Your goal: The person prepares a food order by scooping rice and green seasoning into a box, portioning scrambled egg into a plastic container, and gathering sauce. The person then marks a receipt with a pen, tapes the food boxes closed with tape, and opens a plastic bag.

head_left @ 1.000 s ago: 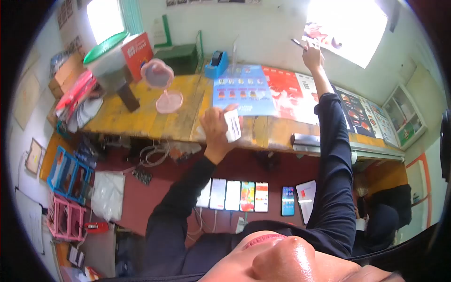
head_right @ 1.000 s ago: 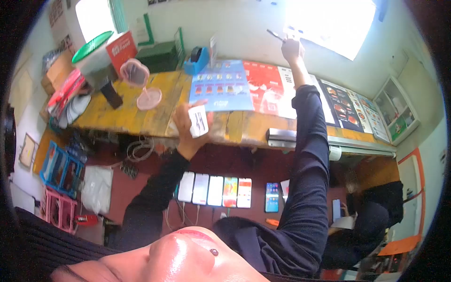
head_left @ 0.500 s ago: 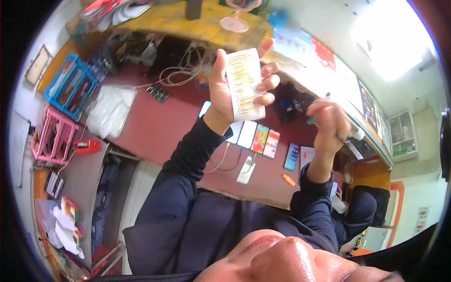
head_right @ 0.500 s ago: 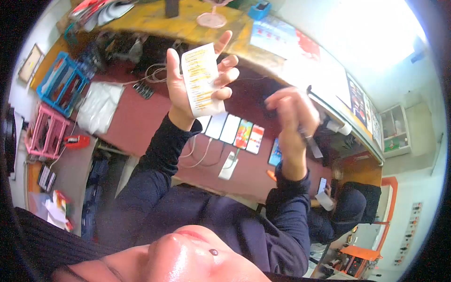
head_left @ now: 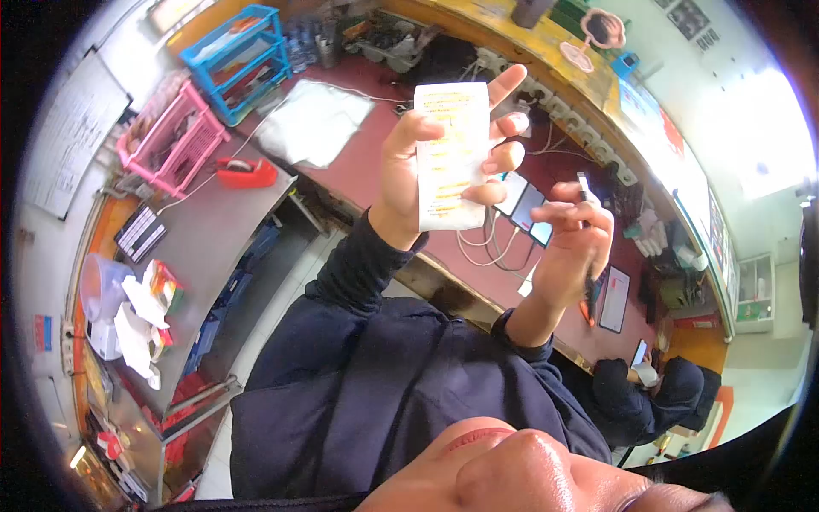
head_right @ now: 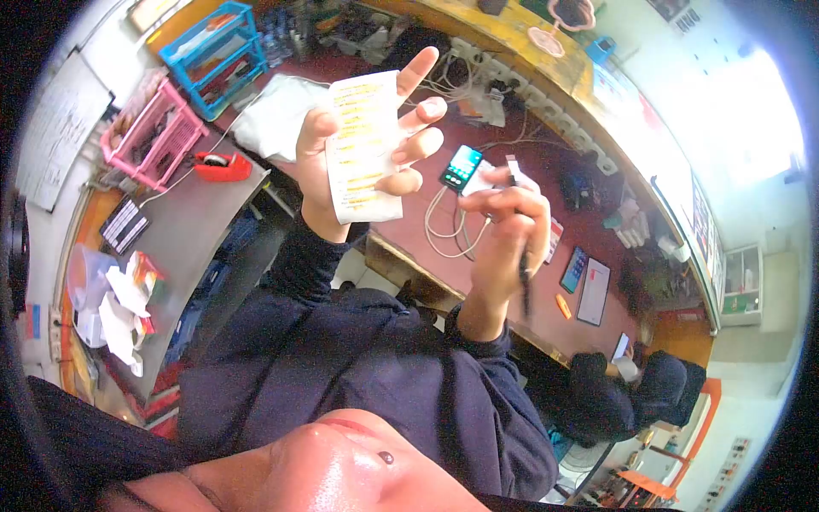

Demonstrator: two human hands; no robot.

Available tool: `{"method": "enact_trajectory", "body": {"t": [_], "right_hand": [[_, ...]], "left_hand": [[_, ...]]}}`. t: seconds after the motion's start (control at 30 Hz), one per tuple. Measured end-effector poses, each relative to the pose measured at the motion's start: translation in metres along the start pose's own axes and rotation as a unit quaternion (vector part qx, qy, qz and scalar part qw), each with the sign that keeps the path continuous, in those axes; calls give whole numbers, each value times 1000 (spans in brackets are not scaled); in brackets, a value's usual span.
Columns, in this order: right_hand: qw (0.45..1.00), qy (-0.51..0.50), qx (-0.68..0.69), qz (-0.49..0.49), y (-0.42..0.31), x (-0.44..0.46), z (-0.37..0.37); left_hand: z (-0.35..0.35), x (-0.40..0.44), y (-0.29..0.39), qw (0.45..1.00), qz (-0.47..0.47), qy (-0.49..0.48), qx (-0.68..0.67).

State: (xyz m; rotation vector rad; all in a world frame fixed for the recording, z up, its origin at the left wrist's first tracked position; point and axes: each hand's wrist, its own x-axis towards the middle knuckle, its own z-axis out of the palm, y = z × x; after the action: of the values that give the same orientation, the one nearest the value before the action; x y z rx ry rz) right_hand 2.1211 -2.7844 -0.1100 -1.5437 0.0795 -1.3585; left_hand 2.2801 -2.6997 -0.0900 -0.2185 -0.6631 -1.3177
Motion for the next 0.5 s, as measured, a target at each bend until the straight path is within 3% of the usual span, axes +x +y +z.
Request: {"method": "enact_trajectory", "body": {"t": [0.23, 0.5], "right_hand": [[988, -79, 113, 64, -25, -51, 72], [983, -79, 167, 14, -35, -71, 79]], "left_hand": [[35, -47, 14, 998, 45, 2, 35], [61, -81, -14, 988, 118, 41, 95]]}}
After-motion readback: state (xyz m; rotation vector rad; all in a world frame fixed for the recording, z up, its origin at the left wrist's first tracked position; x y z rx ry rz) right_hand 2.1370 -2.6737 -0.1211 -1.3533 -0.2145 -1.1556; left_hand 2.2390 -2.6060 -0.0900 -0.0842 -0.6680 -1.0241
